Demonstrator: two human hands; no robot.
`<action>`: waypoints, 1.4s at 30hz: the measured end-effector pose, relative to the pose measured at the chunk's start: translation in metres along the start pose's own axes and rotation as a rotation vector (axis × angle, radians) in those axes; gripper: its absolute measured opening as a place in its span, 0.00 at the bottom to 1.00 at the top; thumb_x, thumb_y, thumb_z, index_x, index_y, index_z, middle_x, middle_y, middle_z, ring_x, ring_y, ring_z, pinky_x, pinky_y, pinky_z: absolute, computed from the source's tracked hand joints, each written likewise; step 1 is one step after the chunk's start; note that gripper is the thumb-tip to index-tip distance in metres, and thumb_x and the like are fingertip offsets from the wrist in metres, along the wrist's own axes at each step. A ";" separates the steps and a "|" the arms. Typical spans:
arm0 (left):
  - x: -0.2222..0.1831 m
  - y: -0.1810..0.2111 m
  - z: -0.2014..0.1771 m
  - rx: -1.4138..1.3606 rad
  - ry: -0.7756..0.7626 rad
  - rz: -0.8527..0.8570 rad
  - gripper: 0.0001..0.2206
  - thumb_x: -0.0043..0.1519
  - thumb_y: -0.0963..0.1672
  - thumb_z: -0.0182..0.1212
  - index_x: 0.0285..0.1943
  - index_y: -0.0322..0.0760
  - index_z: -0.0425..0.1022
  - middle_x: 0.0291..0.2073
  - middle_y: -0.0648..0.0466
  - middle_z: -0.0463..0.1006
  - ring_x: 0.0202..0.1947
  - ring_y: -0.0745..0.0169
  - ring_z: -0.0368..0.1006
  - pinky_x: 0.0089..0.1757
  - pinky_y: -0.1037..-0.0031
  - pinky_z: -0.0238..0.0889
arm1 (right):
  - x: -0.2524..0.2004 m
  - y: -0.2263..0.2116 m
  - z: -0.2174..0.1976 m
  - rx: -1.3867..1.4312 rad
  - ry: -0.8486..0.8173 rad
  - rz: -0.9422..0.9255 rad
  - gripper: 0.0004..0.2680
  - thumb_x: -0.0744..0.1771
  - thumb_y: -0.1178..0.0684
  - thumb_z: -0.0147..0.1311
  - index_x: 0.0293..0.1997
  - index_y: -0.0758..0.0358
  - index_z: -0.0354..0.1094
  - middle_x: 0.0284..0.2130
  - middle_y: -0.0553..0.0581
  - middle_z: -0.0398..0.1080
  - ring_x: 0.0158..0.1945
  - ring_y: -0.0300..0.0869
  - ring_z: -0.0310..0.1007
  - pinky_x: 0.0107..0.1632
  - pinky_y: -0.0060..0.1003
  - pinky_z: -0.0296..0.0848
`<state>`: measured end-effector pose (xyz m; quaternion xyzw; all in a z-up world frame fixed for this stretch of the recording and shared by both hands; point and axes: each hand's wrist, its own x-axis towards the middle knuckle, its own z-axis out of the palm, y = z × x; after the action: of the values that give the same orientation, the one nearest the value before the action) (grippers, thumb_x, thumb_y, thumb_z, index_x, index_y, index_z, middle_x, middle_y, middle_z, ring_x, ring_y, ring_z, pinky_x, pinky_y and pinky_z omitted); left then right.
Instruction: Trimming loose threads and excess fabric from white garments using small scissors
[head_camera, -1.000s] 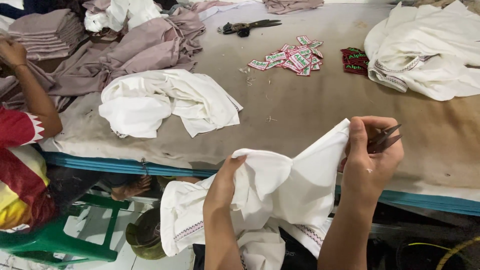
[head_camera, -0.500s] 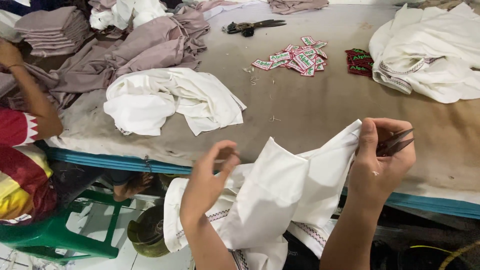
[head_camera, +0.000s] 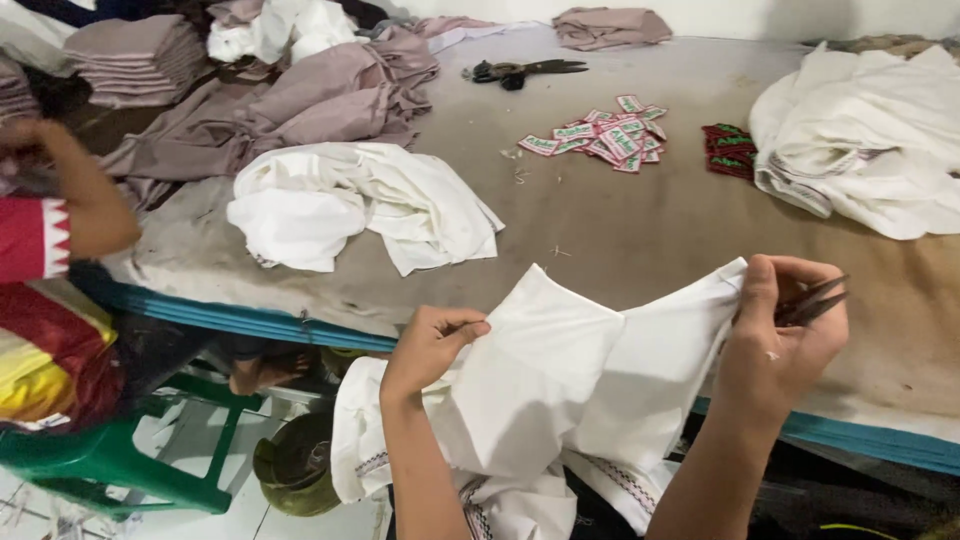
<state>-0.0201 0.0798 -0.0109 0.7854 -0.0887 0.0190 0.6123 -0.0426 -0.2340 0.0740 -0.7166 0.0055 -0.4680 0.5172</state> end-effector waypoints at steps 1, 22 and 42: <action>-0.001 -0.001 -0.004 0.003 0.009 -0.002 0.10 0.63 0.44 0.67 0.28 0.37 0.79 0.22 0.66 0.64 0.27 0.72 0.53 0.32 0.77 0.48 | -0.001 0.002 0.002 0.008 -0.006 0.001 0.03 0.76 0.61 0.54 0.48 0.66 0.65 0.40 0.56 0.65 0.43 0.39 0.65 0.50 0.32 0.66; 0.015 -0.003 0.014 -0.223 -0.146 0.090 0.27 0.64 0.34 0.53 0.74 0.46 0.66 0.62 0.57 0.76 0.61 0.63 0.72 0.58 0.69 0.67 | -0.008 -0.035 0.002 -0.003 0.015 0.131 0.04 0.77 0.56 0.53 0.48 0.63 0.64 0.35 0.53 0.63 0.33 0.35 0.61 0.25 0.30 0.59; -0.024 0.113 0.061 -0.387 -0.060 0.006 0.12 0.65 0.48 0.57 0.43 0.35 0.79 0.47 0.52 0.86 0.48 0.65 0.79 0.50 0.76 0.67 | -0.018 -0.045 -0.007 -0.024 -0.015 0.092 0.06 0.77 0.54 0.54 0.49 0.64 0.64 0.35 0.53 0.63 0.35 0.35 0.62 0.35 0.29 0.61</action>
<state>-0.0670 -0.0028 0.0792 0.6529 -0.1112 -0.0197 0.7490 -0.0789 -0.2090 0.0956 -0.7252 0.0402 -0.4384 0.5295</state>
